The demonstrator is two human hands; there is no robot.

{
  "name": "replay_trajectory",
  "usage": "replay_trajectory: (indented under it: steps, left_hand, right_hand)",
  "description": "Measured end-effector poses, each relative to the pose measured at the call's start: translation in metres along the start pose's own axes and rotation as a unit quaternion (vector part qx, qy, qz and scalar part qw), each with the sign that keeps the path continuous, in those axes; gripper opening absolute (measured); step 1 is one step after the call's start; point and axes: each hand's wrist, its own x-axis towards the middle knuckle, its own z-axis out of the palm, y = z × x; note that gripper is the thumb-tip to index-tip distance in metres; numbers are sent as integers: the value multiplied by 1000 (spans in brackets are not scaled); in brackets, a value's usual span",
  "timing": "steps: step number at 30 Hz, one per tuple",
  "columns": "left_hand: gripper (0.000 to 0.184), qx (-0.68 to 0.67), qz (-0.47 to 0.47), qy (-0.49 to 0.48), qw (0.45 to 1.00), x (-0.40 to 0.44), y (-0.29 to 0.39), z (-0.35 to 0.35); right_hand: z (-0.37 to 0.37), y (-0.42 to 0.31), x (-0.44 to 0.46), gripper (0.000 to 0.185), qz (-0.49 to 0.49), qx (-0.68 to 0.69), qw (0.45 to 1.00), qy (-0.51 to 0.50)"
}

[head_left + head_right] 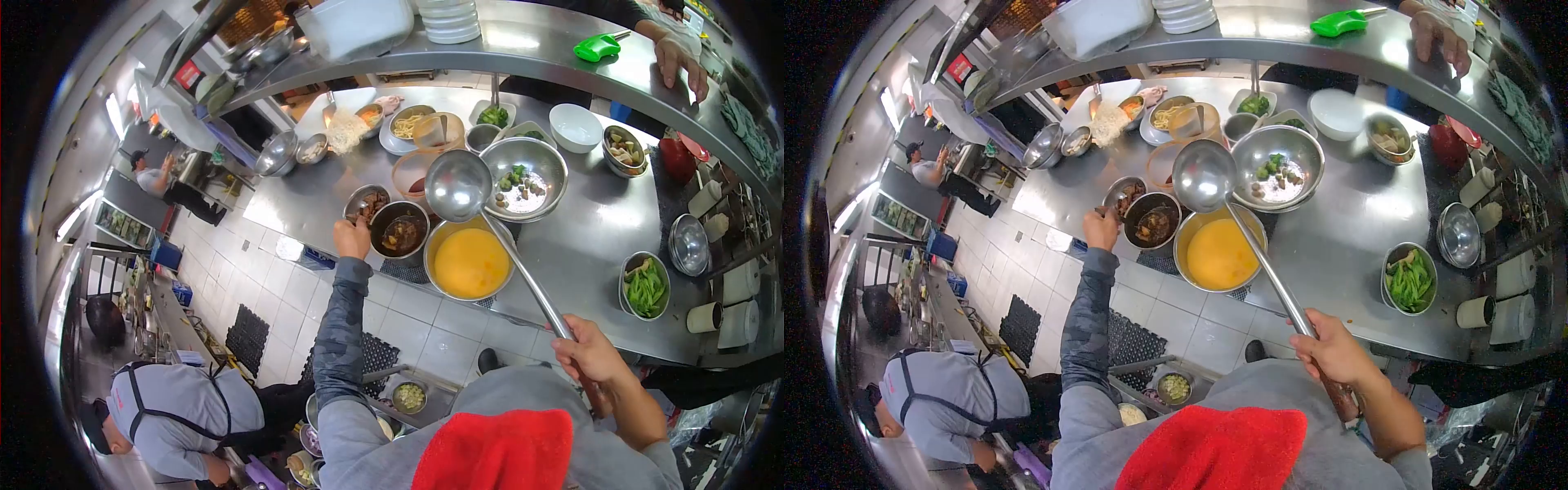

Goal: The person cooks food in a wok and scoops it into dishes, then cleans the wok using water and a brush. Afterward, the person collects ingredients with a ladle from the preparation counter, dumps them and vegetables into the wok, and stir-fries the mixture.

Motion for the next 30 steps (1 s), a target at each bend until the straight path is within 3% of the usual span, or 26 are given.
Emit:
replay_trajectory:
  steps: [1, 4, 10, 13, 16, 18, 21, 30]
  left_hand:
    - [20, 7, 6, 1, 1000, 4, 6, -5]
    - [17, -117, -136, -32, 983, 10, 32, -28]
    - [15, -225, -129, -34, 965, 27, 70, -63]
    - [16, -203, -50, -1, 978, 15, 108, -75]
    - [14, -101, 94, 35, 990, -29, 132, -65]
    - [13, 32, 346, 111, 931, -66, 121, -42]
    - [21, 82, 467, 115, 873, -95, 109, -27]
    - [21, 49, 526, 189, 828, -80, 147, -83]
  right_hand:
    - [2, -3, 3, 27, 3, 2, 1000, -2]
    - [6, -9, 13, 26, 7, 10, 1000, -13]
    - [21, -16, 32, 26, 28, 17, 999, -37]
    - [30, -22, 38, 26, 54, 78, 993, -70]
    - [43, -38, 38, 23, 90, 165, 977, -98]
    - [45, -42, 41, 22, 96, 211, 965, -124]
    - [52, -44, 40, 18, 89, 243, 957, -130]
    - [49, -45, 41, 20, 88, 243, 956, -140]
